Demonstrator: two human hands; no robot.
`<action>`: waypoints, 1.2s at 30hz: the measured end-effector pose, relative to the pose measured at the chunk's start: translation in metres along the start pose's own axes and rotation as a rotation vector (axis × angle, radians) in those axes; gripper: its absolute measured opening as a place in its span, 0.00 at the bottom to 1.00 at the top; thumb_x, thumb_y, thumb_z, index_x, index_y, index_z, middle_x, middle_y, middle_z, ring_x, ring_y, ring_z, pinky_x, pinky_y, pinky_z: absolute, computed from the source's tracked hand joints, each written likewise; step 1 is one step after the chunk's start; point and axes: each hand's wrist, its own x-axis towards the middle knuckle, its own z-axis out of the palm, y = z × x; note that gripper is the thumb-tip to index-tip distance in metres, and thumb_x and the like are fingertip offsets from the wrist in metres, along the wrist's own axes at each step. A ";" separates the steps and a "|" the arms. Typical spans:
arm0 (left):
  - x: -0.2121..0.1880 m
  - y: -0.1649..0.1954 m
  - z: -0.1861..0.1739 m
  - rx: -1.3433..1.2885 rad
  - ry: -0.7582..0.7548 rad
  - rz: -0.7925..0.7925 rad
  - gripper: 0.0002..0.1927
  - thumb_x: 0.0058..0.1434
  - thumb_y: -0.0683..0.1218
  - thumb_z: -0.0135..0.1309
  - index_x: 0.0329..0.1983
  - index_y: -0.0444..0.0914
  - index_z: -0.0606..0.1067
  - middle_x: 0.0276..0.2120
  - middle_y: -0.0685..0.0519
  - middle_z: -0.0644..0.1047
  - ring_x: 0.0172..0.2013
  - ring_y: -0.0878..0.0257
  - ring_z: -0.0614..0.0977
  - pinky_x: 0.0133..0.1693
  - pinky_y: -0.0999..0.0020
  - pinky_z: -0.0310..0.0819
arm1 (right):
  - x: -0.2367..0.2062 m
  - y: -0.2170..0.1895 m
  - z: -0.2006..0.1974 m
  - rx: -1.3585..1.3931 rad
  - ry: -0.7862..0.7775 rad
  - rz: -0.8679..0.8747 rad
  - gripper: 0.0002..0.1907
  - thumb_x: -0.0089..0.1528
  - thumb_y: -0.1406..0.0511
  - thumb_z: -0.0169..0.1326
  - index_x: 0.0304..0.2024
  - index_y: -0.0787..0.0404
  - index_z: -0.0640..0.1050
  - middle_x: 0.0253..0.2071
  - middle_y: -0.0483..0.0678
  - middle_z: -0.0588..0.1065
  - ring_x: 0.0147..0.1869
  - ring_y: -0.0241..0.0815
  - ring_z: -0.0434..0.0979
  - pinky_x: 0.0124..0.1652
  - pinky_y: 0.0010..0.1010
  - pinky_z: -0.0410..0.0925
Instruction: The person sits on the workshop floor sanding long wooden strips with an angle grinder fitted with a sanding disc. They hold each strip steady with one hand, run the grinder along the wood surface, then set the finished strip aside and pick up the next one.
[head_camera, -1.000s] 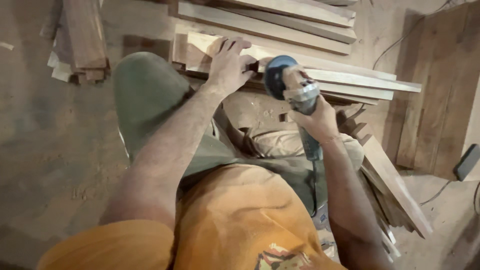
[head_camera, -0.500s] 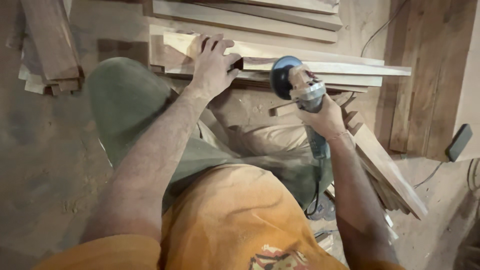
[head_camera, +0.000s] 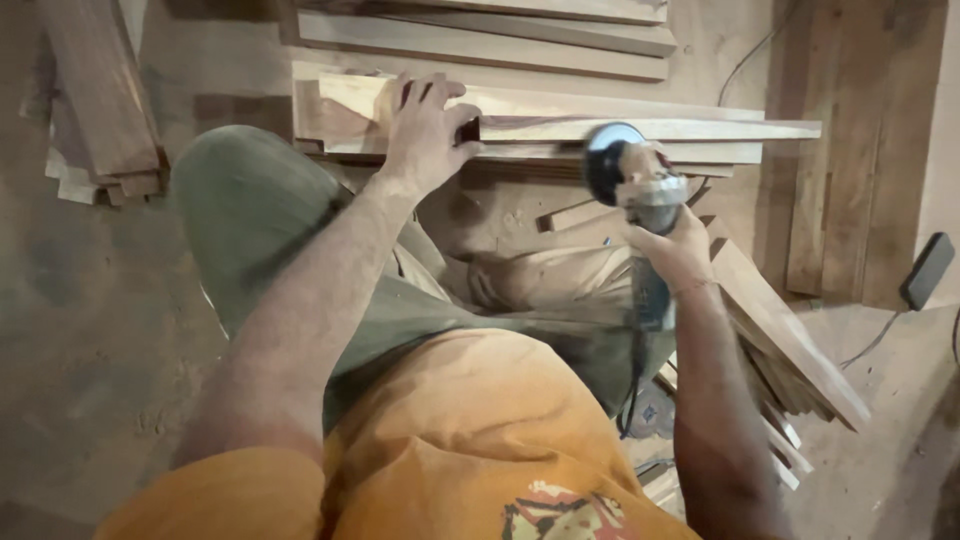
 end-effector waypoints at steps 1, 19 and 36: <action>0.001 -0.001 0.000 0.012 -0.013 -0.004 0.22 0.50 0.52 0.72 0.47 0.43 0.82 0.55 0.49 0.75 0.63 0.48 0.68 0.70 0.36 0.44 | -0.001 -0.007 0.005 0.015 -0.026 -0.015 0.30 0.50 0.59 0.67 0.53 0.64 0.80 0.43 0.48 0.82 0.46 0.39 0.81 0.46 0.31 0.73; -0.002 -0.022 -0.044 0.179 -0.207 0.049 0.18 0.46 0.49 0.68 0.40 0.40 0.82 0.53 0.48 0.76 0.62 0.44 0.69 0.66 0.44 0.57 | 0.007 -0.077 0.035 -0.268 -0.146 -0.122 0.36 0.49 0.55 0.69 0.56 0.65 0.76 0.44 0.63 0.80 0.51 0.60 0.81 0.48 0.43 0.73; -0.002 -0.018 -0.044 0.144 -0.207 0.017 0.22 0.47 0.53 0.69 0.43 0.40 0.81 0.52 0.48 0.75 0.61 0.44 0.69 0.66 0.39 0.52 | 0.039 0.041 -0.025 0.223 0.030 0.225 0.25 0.50 0.61 0.69 0.49 0.63 0.82 0.42 0.46 0.81 0.44 0.37 0.81 0.43 0.32 0.73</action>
